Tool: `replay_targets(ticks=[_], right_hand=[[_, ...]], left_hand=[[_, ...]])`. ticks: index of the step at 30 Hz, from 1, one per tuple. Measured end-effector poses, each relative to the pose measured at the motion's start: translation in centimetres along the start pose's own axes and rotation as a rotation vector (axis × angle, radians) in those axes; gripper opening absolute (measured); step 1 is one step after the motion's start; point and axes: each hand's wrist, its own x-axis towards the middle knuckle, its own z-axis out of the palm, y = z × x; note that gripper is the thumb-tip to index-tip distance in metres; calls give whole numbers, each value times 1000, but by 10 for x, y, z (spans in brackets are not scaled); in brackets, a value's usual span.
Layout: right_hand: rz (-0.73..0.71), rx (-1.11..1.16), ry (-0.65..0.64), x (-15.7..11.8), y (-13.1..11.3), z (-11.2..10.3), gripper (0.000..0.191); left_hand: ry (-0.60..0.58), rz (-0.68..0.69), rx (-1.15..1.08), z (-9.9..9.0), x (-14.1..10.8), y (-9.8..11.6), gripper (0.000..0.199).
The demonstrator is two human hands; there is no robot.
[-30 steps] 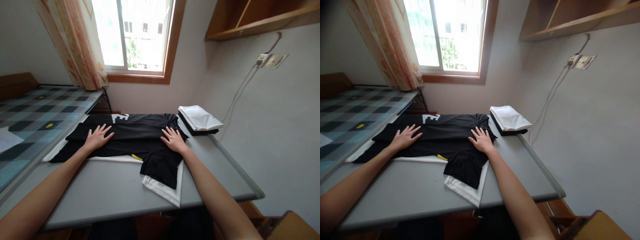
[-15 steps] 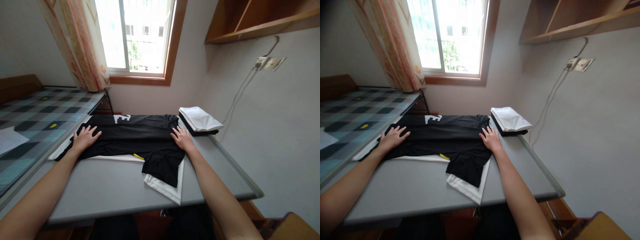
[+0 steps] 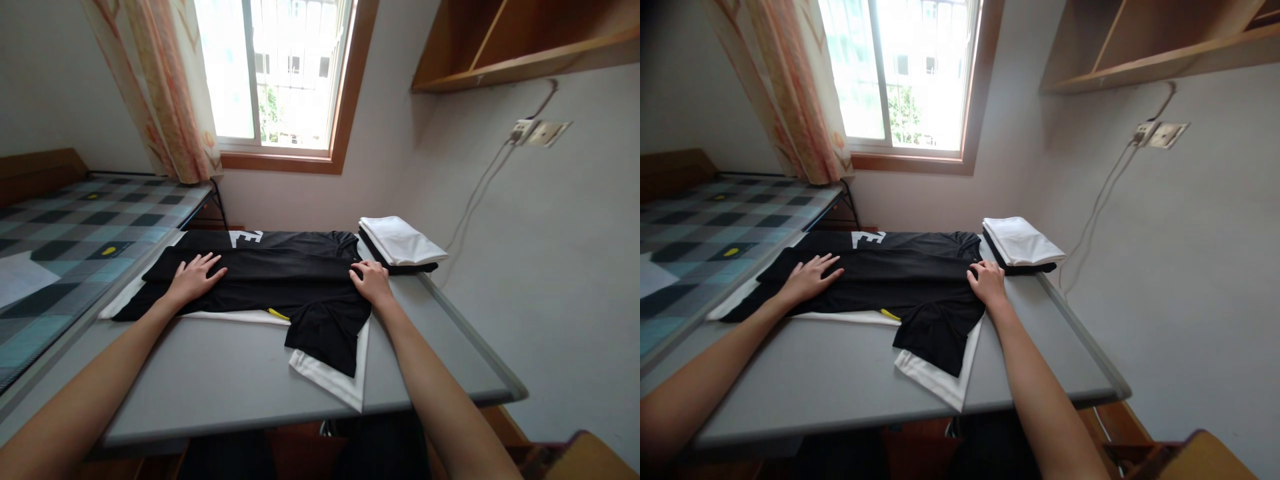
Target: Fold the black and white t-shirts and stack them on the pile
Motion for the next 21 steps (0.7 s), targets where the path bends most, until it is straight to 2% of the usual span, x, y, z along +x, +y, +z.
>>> replay_targets(ticks=[6, 9, 15, 18, 21], right_hand=[[-13, -35, -105, 0, 1, 10, 54], [-3, -61, -170, 1, 1, 13, 56], [20, -80, -210, 2, 0, 13, 58], [4, -116, -167, 0, -5, 6, 57], [-67, -149, -56, -4, -17, -2, 57]], left_hand=[[-2, 1, 0, 0, 1, -3, 68], [-12, -2, 1, -1, 3, -3, 68], [-9, 2, 1, -3, 2, -3, 66], [28, -2, 4, -3, 0, 0, 66], [61, 8, 7, -3, -2, 3, 66]])
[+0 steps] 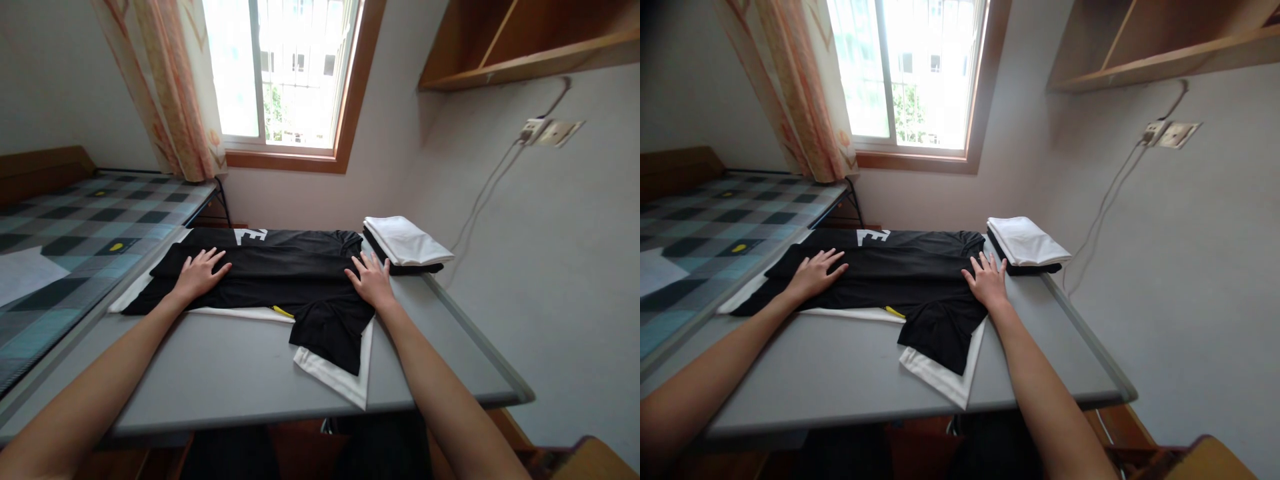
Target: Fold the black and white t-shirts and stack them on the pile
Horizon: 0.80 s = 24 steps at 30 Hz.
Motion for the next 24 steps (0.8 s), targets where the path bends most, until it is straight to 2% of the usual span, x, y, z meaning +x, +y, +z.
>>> replay_targets(ticks=[3, 7, 10, 12, 20, 24], right_hand=[[-94, 17, 63, -1, -13, -4, 57], [-191, 78, -51, -1, -23, 3, 60], [-178, 115, -171, 1, -21, 11, 61], [-163, 139, -206, 3, -18, 13, 60], [-173, 222, -193, 5, -10, 16, 56], [-160, 162, -162, 4, -6, 13, 56]], left_hand=[[-24, 18, 2, 0, 0, 1, 65], [-45, 21, 3, 2, 1, 1, 64], [-44, 28, 8, 2, 1, 0, 63], [-44, 32, 17, 3, 2, -1, 62], [-33, 33, 38, 4, 2, 0, 59], [-24, 33, 44, 3, 1, 0, 58]])
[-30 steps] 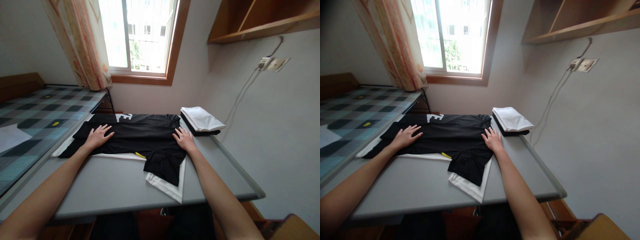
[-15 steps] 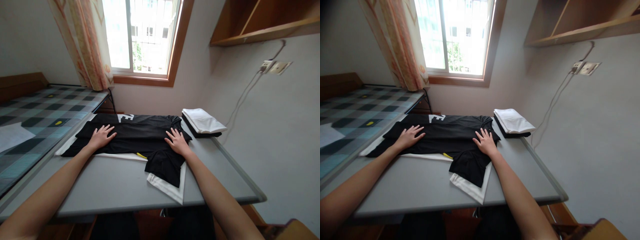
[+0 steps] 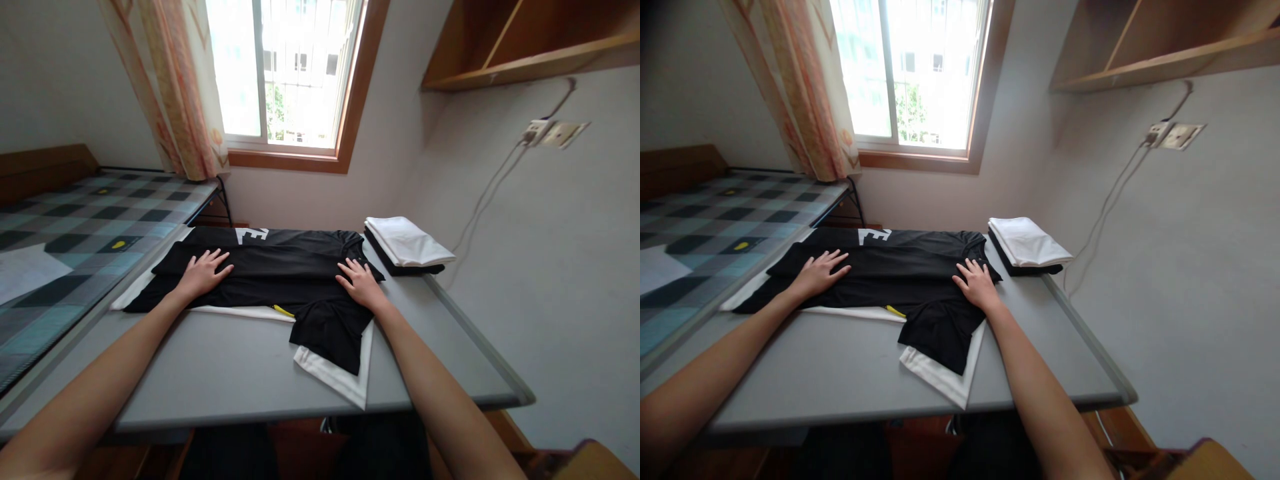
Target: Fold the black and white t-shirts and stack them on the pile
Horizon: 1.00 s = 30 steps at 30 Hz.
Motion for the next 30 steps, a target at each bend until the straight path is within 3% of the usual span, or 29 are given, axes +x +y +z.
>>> replay_targets(ticks=[7, 30], right_hand=[[139, -63, -30, -1, 7, -4, 60], [124, 32, -27, 0, 15, -1, 57]], left_hand=[[-1, 9, -8, 1, 0, -1, 59], [-6, 4, -21, 2, 1, -2, 60]])
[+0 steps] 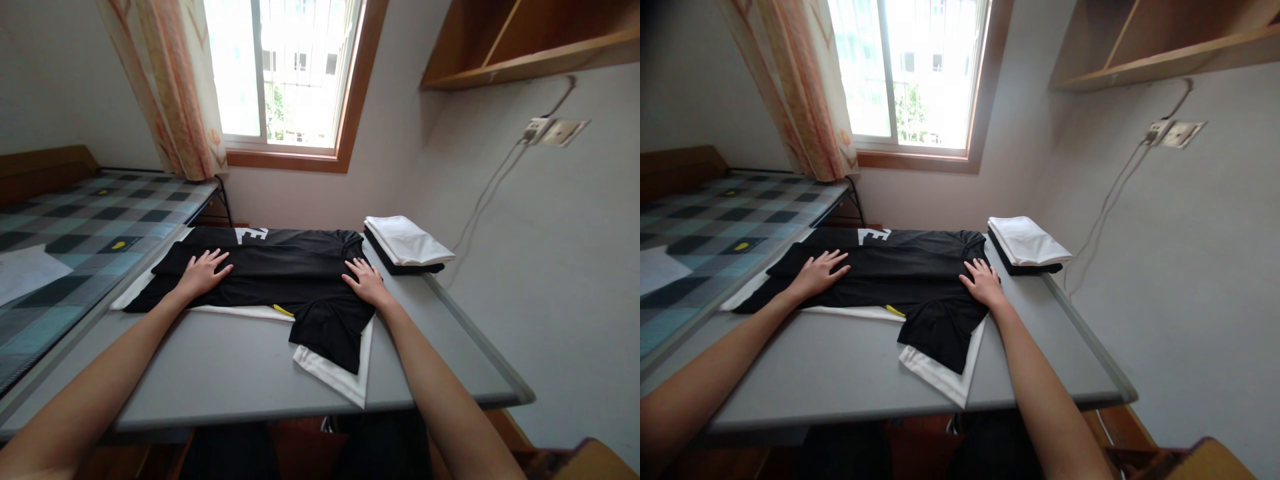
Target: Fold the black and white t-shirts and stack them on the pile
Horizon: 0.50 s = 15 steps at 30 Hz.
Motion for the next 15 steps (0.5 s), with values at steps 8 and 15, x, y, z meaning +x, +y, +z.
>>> replay_targets(ticks=[8, 15], right_hand=[[-7, 6, 3, -1, 0, -1, 57], [-10, 15, 11, -1, 1, 0, 57]], left_hand=[[-1, 10, -22, -1, -1, 1, 62], [6, 3, -17, -1, -1, 0, 62]])
